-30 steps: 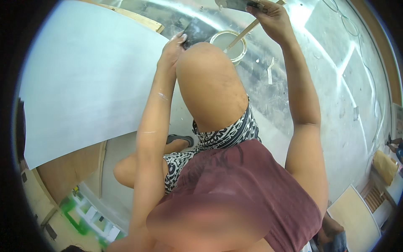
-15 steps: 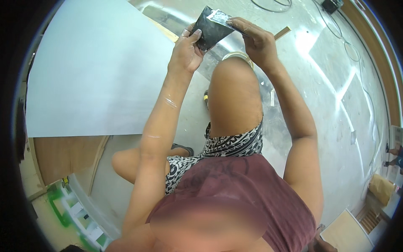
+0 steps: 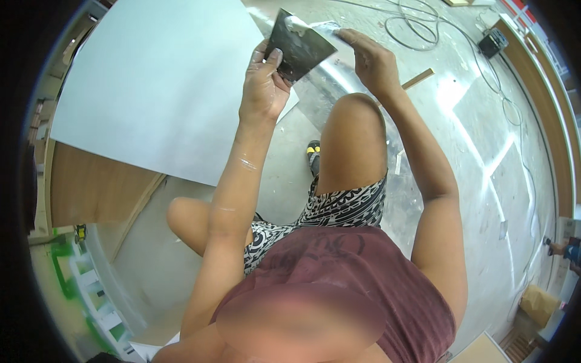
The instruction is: The person mixes putty between two putty knives and applies it to a white board, smoothing the surface with the putty knife and by hand.
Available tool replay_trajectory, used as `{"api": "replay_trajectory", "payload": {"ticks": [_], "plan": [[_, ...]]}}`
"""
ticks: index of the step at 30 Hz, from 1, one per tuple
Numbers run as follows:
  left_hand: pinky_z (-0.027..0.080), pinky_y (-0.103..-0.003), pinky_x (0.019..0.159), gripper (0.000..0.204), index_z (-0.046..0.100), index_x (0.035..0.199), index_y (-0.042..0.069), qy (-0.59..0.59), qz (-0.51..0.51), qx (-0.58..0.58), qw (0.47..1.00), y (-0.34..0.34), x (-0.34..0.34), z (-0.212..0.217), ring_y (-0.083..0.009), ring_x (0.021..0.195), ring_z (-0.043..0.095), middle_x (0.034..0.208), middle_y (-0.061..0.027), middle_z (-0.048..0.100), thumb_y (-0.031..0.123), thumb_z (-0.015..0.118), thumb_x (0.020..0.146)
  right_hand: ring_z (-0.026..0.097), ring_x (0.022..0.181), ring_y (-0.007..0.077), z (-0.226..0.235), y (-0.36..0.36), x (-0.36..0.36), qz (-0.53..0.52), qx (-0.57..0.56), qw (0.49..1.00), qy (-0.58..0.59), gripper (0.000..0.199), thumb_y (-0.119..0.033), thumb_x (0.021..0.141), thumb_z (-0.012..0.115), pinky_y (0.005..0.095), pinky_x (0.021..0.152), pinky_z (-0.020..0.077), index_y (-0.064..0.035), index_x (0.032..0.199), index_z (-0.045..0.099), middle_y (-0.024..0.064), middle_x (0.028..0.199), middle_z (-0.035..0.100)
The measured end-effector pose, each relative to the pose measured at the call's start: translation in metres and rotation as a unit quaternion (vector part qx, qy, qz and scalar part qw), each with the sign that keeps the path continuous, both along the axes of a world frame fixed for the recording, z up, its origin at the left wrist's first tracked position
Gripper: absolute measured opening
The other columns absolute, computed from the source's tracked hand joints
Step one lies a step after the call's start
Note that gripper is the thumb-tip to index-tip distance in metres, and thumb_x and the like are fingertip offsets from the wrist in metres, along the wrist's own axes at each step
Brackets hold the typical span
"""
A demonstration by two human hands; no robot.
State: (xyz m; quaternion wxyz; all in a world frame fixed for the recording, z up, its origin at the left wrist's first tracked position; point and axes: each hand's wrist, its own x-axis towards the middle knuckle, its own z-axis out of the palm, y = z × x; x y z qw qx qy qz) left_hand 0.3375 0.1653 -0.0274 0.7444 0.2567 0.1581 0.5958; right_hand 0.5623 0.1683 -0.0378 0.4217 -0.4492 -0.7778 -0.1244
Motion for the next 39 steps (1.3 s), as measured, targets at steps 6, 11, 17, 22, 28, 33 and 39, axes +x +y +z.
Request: {"api": "replay_trajectory", "payload": {"ticks": [6, 11, 17, 22, 28, 33, 39], "plan": [[0.058, -0.041, 0.092, 0.028, 0.05, 0.124, 0.003, 0.008, 0.127, -0.055, 0.99, -0.021, -0.038, -0.002, -0.0249, 0.104, 0.066, 0.115, -0.0138, 0.063, 0.001, 0.051, 0.096, 0.069, 0.085, 0.018, 0.029, 0.003, -0.049, 0.254, -0.279, 0.728, 0.572, 0.024, -0.004, 0.095, 0.061, 0.0378, 0.083, 0.0598, 0.0027, 0.118, 0.059, 0.0104, 0.099, 0.07], [0.058, -0.041, 0.091, 0.033, 0.045, 0.13, -0.001, 0.011, 0.185, -0.06, 0.981, -0.047, -0.054, 0.007, -0.0248, 0.104, 0.065, 0.118, -0.0149, 0.061, 0.0, 0.049, 0.097, 0.071, 0.088, 0.0216, 0.045, -0.023, -0.106, 0.359, -0.271, 0.659, 0.603, 0.019, -0.006, 0.095, 0.063, 0.0379, 0.084, 0.0601, 0.0005, 0.112, 0.059, 0.0122, 0.102, 0.07], [0.059, -0.041, 0.089, 0.035, 0.042, 0.132, -0.004, 0.017, 0.237, -0.024, 0.971, -0.073, -0.075, 0.018, -0.0243, 0.103, 0.065, 0.119, -0.0161, 0.059, -0.001, 0.048, 0.097, 0.071, 0.088, 0.0215, 0.049, -0.042, -0.132, 0.327, -0.24, 0.755, 0.515, 0.02, -0.005, 0.096, 0.061, 0.041, 0.085, 0.0603, 0.001, 0.115, 0.06, 0.0104, 0.102, 0.069], [0.059, -0.04, 0.089, 0.035, 0.044, 0.131, -0.004, 0.011, 0.269, 0.0, 0.963, -0.087, -0.081, 0.025, -0.0239, 0.101, 0.066, 0.117, -0.016, 0.06, 0.0, 0.05, 0.097, 0.069, 0.09, 0.0177, 0.047, -0.056, -0.147, 0.367, -0.255, 0.741, 0.501, 0.022, -0.002, 0.097, 0.059, 0.0344, 0.083, 0.0612, 0.0061, 0.117, 0.059, 0.012, 0.101, 0.069], [0.061, -0.033, 0.079, 0.031, 0.049, 0.127, -0.005, 0.082, 0.309, 0.039, 0.947, -0.101, -0.095, 0.033, -0.0182, 0.092, 0.067, 0.109, -0.0133, 0.064, -0.001, 0.052, 0.097, 0.067, 0.089, 0.0153, 0.063, -0.059, -0.136, 0.328, -0.346, 0.807, 0.349, 0.035, -0.005, 0.097, 0.059, 0.0353, 0.085, 0.0604, 0.0046, 0.13, 0.054, 0.0099, 0.102, 0.068], [0.06, -0.033, 0.079, 0.033, 0.05, 0.127, -0.005, 0.135, 0.357, 0.089, 0.92, -0.109, -0.109, 0.025, -0.0188, 0.091, 0.067, 0.108, -0.0142, 0.065, -0.001, 0.056, 0.095, 0.064, 0.08, 0.0112, 0.079, -0.067, -0.145, 0.277, -0.366, 0.852, 0.25, 0.034, -0.006, 0.097, 0.058, 0.0265, 0.074, 0.056, 0.0011, 0.13, 0.059, 0.0066, 0.095, 0.07], [0.057, -0.029, 0.08, 0.029, 0.053, 0.124, -0.005, 0.189, 0.364, 0.08, 0.909, -0.127, -0.124, 0.031, -0.0153, 0.092, 0.066, 0.105, -0.0127, 0.066, -0.002, 0.055, 0.094, 0.061, 0.074, 0.0115, 0.082, -0.072, -0.157, 0.213, -0.378, 0.894, 0.112, 0.034, -0.009, 0.095, 0.061, 0.0277, 0.07, 0.0545, -0.0007, 0.128, 0.061, 0.0068, 0.093, 0.07]]}}
